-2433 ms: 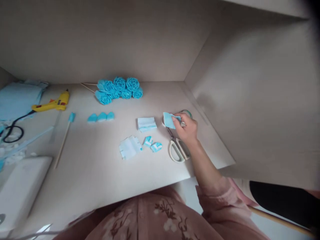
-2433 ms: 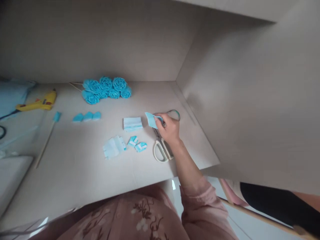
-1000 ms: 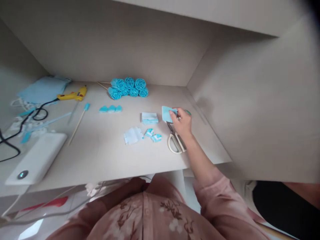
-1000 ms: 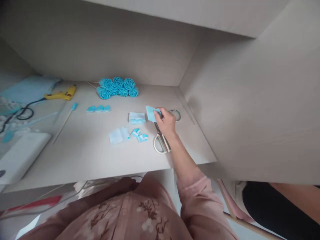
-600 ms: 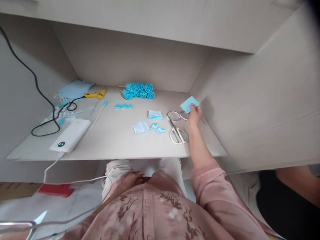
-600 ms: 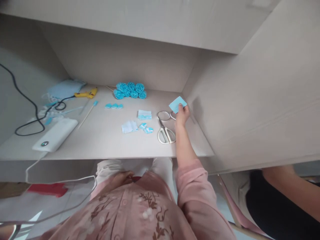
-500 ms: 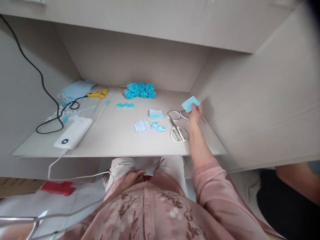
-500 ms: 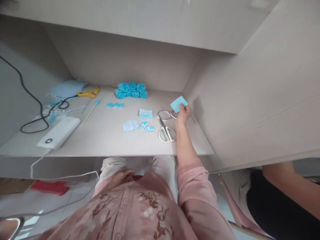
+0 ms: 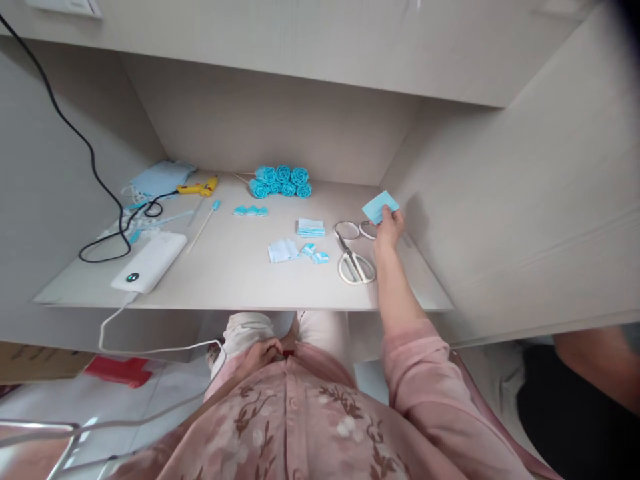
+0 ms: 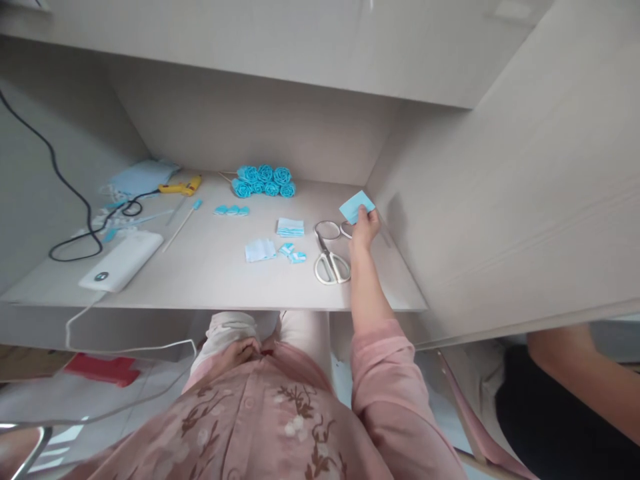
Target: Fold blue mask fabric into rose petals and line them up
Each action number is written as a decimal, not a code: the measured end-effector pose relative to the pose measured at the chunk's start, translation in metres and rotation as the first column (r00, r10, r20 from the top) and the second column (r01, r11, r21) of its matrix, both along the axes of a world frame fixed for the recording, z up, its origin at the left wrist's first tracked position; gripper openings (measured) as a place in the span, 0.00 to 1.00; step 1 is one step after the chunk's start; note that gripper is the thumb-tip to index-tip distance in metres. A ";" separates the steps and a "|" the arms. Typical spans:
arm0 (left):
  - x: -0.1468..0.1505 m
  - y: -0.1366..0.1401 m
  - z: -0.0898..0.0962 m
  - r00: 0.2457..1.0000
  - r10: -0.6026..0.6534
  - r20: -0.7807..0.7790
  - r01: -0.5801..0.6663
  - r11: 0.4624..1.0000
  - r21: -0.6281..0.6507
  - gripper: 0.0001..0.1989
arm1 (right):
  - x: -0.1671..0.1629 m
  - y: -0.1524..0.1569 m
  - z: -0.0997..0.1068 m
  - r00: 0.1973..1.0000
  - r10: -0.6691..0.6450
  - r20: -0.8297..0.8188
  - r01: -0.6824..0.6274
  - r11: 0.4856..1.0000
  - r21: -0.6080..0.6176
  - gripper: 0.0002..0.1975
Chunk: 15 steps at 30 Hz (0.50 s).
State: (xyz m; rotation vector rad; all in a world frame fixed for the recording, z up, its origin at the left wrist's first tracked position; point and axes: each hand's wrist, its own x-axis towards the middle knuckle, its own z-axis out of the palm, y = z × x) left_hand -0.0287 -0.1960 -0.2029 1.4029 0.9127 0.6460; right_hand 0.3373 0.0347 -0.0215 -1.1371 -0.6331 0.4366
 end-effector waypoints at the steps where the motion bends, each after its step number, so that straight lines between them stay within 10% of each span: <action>1: -0.001 -0.001 0.001 1.000 0.013 -0.026 -0.013 1.000 -0.003 0.08 | 0.000 0.000 0.000 1.000 0.005 -0.002 -0.005 1.000 0.003 0.14; 11: -0.006 -0.009 0.010 0.998 0.046 -0.040 -0.048 0.997 -0.058 0.10 | -0.007 0.001 0.003 1.000 0.019 -0.004 -0.019 0.999 0.029 0.15; 15: -0.002 -0.010 0.041 0.999 0.040 0.009 -0.039 0.994 -0.105 0.13 | -0.006 0.001 0.001 1.000 -0.003 0.011 0.003 1.000 0.030 0.16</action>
